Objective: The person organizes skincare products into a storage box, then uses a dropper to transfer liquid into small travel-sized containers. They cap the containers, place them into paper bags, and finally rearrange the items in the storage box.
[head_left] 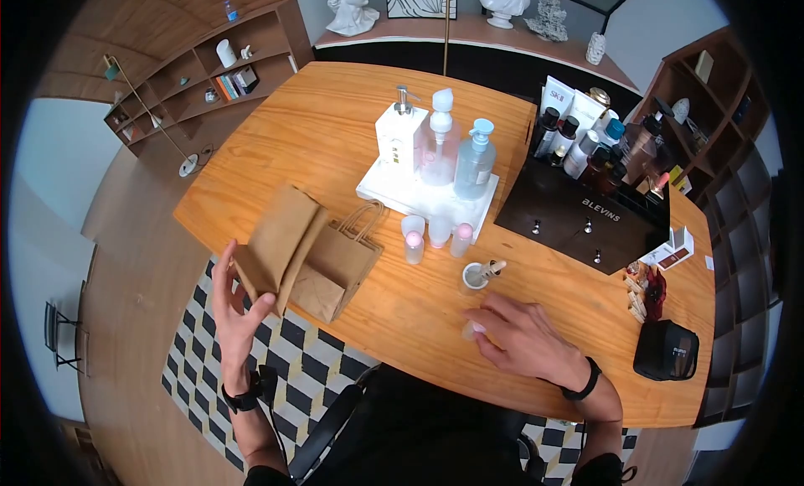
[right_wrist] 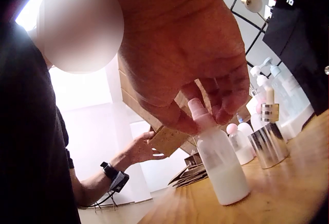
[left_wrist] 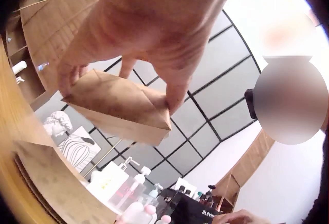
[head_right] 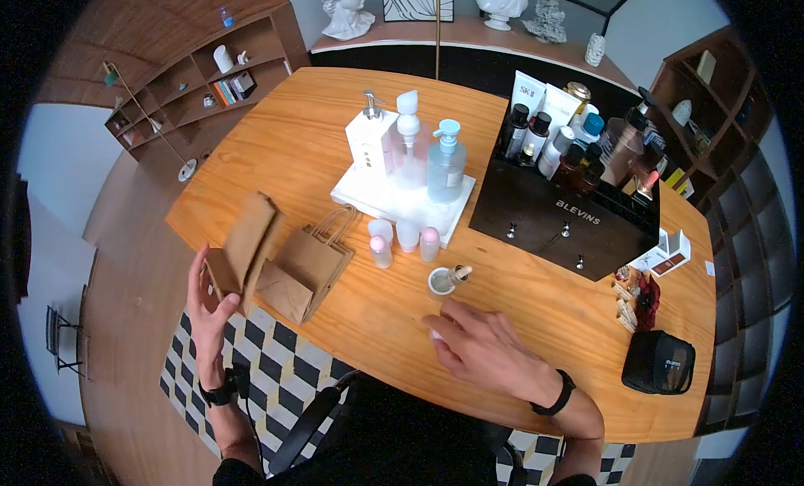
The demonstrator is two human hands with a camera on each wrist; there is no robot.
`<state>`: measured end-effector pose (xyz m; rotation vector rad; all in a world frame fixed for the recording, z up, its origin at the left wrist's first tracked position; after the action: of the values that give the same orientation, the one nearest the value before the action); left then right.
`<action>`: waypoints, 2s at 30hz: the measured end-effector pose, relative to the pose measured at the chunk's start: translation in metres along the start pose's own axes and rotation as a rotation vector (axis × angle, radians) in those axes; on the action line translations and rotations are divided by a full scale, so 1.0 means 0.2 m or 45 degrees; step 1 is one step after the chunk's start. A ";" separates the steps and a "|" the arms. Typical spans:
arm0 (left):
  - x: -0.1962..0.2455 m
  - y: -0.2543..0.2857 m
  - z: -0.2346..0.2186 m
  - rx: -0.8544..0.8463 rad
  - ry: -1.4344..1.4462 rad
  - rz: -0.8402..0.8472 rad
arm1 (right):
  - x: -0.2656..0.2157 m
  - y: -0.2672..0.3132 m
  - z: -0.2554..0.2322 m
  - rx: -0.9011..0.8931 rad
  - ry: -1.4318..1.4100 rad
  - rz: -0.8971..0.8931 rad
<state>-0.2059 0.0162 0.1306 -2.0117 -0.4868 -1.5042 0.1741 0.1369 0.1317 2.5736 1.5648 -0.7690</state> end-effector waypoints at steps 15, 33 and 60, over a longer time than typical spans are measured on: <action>-0.11 0.11 0.24 -0.490 0.771 -0.039 | 0.06 0.13 -0.39 0.924 -0.468 0.044; -0.14 0.19 0.49 -0.553 0.735 -0.239 | 0.04 0.15 -0.33 0.808 -1.229 0.120; -0.20 0.45 0.87 -0.868 0.983 -0.505 | -0.29 -0.04 -0.14 -0.366 -0.161 -0.159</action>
<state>-0.0345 0.0604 0.0372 -1.5902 -0.0295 -2.7981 0.1561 0.1001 0.1831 2.2018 1.6708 -0.6454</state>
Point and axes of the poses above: each hand's wrist, its own y-axis away from the middle knuckle, its own z-axis out of the palm, x = y × z, the point moved 8 cm from there along -y, towards the middle knuckle, and after that the axes turned 3 degrees about -z, right-handed, at the moved point
